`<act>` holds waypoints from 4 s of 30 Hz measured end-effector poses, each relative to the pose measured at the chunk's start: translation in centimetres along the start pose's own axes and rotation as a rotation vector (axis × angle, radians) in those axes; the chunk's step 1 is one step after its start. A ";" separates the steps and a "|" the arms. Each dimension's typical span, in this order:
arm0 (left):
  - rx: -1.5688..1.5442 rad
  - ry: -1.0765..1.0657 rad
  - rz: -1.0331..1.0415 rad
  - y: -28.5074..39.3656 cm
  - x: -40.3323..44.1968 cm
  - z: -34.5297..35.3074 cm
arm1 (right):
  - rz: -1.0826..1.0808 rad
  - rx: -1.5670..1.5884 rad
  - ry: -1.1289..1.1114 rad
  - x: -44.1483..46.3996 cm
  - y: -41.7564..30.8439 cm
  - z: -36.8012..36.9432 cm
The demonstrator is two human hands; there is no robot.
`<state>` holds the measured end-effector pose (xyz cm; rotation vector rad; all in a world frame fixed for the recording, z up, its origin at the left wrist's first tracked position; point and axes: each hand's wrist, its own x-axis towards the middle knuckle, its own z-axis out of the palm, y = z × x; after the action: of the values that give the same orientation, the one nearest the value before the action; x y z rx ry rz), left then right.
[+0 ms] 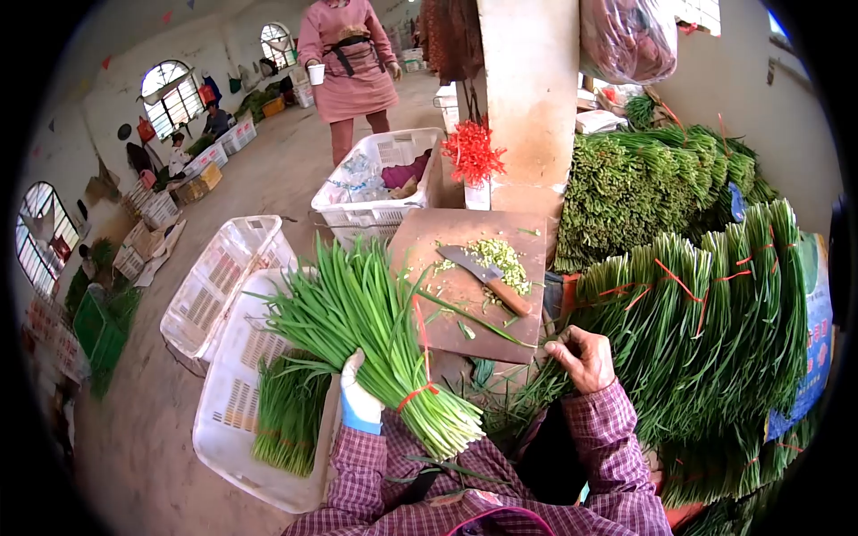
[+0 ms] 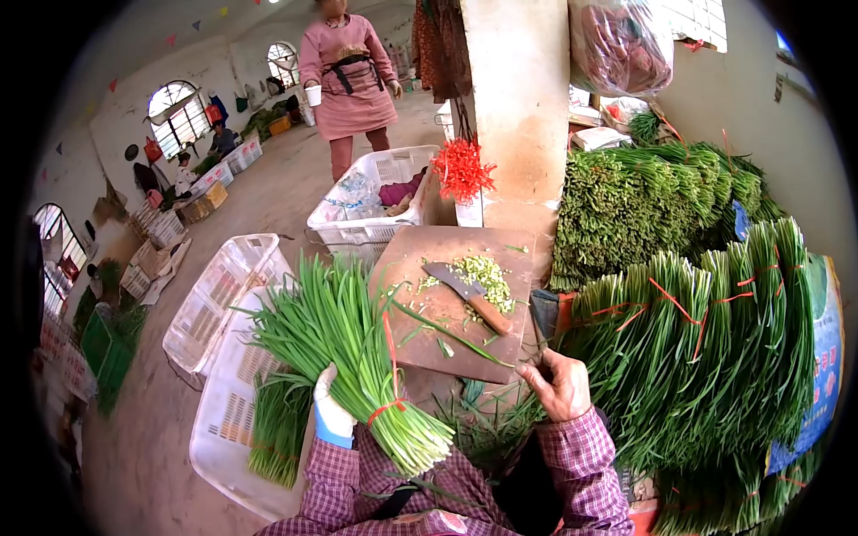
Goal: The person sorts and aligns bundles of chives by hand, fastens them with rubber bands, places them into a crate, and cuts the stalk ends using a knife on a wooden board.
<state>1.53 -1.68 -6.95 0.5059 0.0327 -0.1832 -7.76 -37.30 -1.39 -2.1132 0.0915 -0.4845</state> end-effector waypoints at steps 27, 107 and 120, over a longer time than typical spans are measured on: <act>0.018 0.147 0.285 7.3 -1.0 -6.7 | 0.041 0.047 -0.150 6.3 1.7 3.8; 0.093 0.472 0.285 9.3 -0.6 -6.9 | -0.506 -0.474 -0.130 38.6 -0.8 12.1; 0.311 0.174 0.391 5.1 -4.2 5.6 | -0.181 0.894 -0.597 6.7 -15.9 21.7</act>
<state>-1.79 0.76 0.70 0.8264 0.0751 0.2438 4.61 -12.90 3.11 -1.3006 -0.5637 0.0432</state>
